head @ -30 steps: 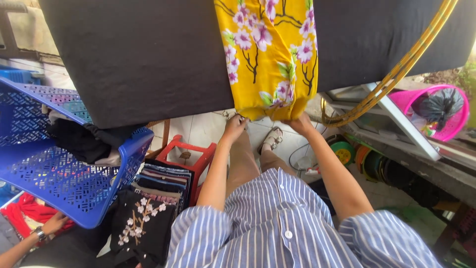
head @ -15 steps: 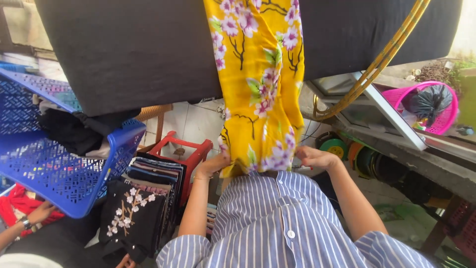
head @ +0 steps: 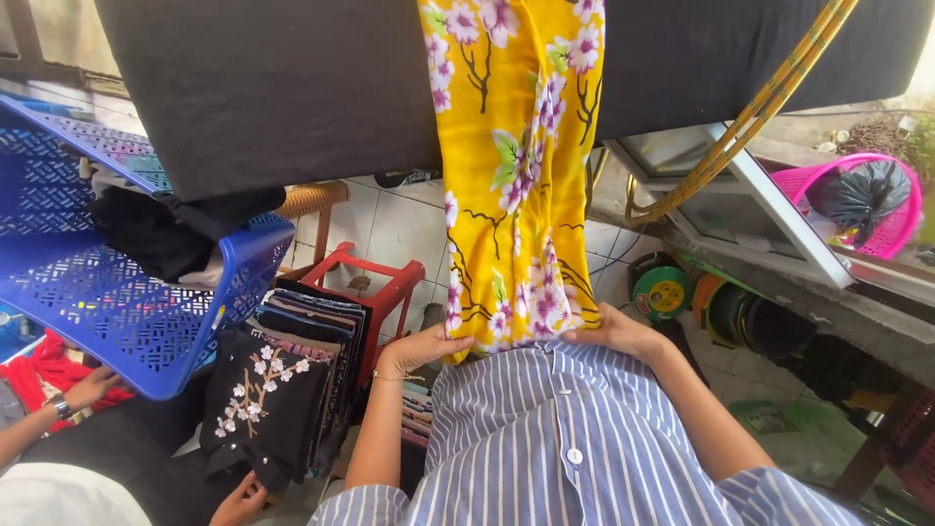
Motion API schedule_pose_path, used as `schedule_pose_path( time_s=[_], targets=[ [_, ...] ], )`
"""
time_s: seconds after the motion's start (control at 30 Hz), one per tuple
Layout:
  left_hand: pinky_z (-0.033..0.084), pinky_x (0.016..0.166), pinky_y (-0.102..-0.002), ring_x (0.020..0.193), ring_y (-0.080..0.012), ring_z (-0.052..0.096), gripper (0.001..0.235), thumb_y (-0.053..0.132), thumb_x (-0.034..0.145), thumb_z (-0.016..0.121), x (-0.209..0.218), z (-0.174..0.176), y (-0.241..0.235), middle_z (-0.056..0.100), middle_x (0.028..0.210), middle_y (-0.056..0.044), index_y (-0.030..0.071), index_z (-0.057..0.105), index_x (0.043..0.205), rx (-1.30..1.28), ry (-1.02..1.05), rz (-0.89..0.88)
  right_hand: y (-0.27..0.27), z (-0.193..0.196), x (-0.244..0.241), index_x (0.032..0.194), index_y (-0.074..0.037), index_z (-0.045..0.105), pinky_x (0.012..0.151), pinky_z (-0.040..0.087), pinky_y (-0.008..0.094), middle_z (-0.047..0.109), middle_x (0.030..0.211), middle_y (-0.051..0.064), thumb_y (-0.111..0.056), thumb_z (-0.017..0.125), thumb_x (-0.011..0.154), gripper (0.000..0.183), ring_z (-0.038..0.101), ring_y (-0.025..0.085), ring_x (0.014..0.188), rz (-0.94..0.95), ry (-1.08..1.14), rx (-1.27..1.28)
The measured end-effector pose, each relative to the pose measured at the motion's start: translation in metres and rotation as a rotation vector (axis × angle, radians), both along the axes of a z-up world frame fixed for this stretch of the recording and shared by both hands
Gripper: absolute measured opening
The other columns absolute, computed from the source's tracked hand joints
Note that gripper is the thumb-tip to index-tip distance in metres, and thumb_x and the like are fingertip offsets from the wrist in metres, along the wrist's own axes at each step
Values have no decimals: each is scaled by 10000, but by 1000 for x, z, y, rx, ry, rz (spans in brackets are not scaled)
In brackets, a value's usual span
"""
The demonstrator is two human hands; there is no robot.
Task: Ironing and folding a yellow floral dress on an ironing board.
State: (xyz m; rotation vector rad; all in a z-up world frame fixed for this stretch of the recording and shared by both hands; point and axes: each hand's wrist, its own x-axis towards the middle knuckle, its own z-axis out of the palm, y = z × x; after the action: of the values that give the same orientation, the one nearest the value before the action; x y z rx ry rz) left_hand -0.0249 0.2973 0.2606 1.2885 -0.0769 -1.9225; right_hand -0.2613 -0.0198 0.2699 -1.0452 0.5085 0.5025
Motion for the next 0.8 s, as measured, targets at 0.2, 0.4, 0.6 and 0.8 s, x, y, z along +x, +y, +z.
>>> schedule_pose_path(
  time_s=[0.2,0.4,0.6,0.8],
  targets=[
    [550,1104,-410,1157,-168,725,378,311,1128,655,52,95,-78,791,1305,-72,109,753,1432,-159,-119,-31,-41,86,36,819,-20,838,519,526,303,728,690,20,-109,883,918,139,649,126,558,-157,-104,-103],
    [612,810,-338,809,-162,762,355,452,1106,624,159,138,-205,778,945,-52,128,769,1107,-398,-120,354,-121,112,160,957,31,768,569,653,393,775,764,173,-172,817,961,209,790,291,602,-496,-241,-131],
    [636,1009,-488,1169,-306,761,891,759,823,651,268,36,-284,757,1271,-145,63,685,1379,-137,-179,519,-234,-33,287,1224,-54,723,866,681,428,782,1135,88,-627,834,929,654,806,250,994,-489,-77,-20],
    [671,893,-517,1008,-308,815,606,514,963,864,281,39,-282,804,1132,-171,21,733,1291,54,-300,354,-201,55,311,1092,19,781,790,624,433,763,927,150,-498,941,907,571,763,296,833,-400,165,-390]
  ],
)
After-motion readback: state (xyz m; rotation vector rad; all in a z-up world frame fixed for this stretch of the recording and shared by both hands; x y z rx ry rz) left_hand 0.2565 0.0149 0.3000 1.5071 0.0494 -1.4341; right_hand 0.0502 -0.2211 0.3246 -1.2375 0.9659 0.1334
